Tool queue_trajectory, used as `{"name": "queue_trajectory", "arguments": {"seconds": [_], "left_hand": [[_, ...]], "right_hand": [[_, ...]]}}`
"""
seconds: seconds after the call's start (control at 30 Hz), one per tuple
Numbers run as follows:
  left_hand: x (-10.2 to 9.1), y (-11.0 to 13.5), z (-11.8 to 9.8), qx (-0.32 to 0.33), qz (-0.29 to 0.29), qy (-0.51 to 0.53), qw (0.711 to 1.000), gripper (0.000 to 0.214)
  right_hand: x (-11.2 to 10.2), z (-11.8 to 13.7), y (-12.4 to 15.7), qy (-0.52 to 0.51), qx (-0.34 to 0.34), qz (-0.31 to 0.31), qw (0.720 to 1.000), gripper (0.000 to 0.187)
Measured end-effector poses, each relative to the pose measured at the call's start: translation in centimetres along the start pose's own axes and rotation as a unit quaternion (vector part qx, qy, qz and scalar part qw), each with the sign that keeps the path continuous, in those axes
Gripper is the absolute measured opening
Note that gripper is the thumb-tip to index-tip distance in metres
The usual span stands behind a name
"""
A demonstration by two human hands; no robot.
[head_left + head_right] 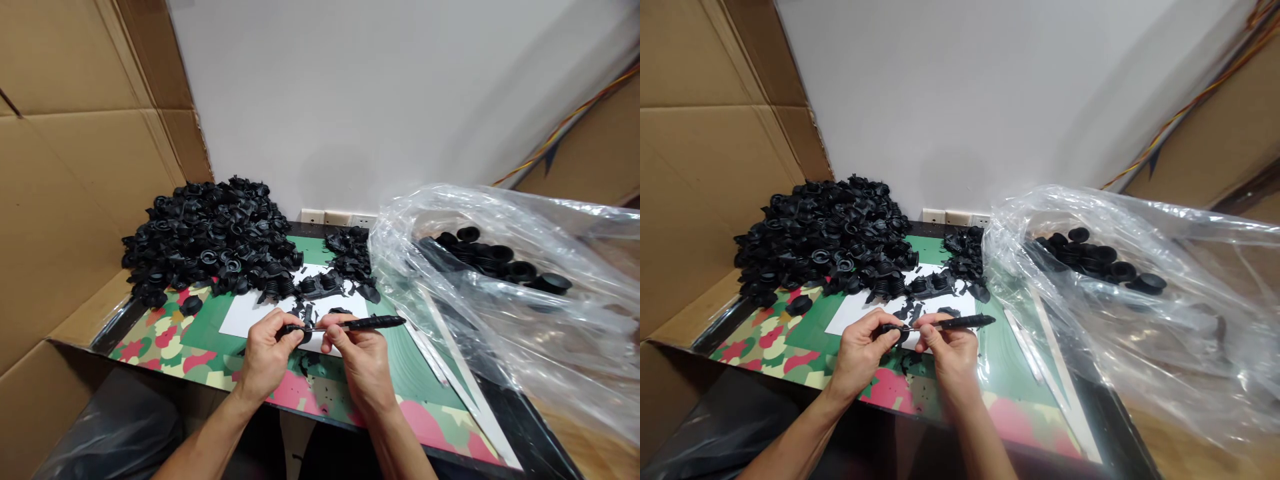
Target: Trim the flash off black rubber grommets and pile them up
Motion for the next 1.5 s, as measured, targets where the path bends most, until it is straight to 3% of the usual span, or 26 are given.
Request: {"name": "queue_trajectory", "arguments": {"seconds": [0.2, 0.37, 0.63, 0.83, 0.97, 1.07, 1.2, 1.5], "left_hand": [[0.3, -0.1, -0.3, 0.014, 0.006, 0.0, 1.0, 0.008], [0.1, -0.3, -0.3, 0.009, -0.008, -0.006, 1.0, 0.01], [0.0, -0.1, 0.1, 0.029, -0.019, -0.009, 0.999, 0.009], [-0.1, 0.0, 0.3, 0.047, -0.019, -0.018, 0.999, 0.012], [-0.1, 0.1, 0.3, 0.051, -0.02, -0.017, 0.998, 0.012], [0.0, 0.2, 0.2, 0.051, -0.019, -0.012, 0.998, 0.011], [-0.1, 0.2, 0.1, 0.041, -0.022, 0.007, 0.999, 0.01], [0.3, 0.8, 1.3, -0.083, -0.045, 0.12, 0.988, 0.008]], "right_hand": [[0.1, 0.2, 0.0, -0.02, 0.018, 0.034, 0.999, 0.021], [0.5, 0.0, 1.2, -0.107, 0.126, 0.171, 0.971, 0.029], [-1.4, 0.5, 0.5, -0.051, 0.083, 0.067, 0.993, 0.02], [-0.8, 0.8, 0.4, -0.105, 0.104, 0.03, 0.989, 0.023], [-0.4, 0.0, 0.5, -0.012, 0.113, -0.021, 0.993, 0.033], [0.2, -0.6, 0.4, 0.105, 0.118, -0.001, 0.987, 0.038], [1.0, -0.8, 0.2, 0.153, 0.117, 0.015, 0.981, 0.037], [1.7, -0.9, 0.7, 0.052, 0.186, 0.079, 0.978, 0.037]]}}
Point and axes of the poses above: each hand's wrist, its own y-axis away from the middle knuckle, its own x-axis out of the palm, z = x × y, the point moved 1 cm from there along -y, towards the middle knuckle, and after that the axes turned 13 degrees about x, right-handed, at the moved point
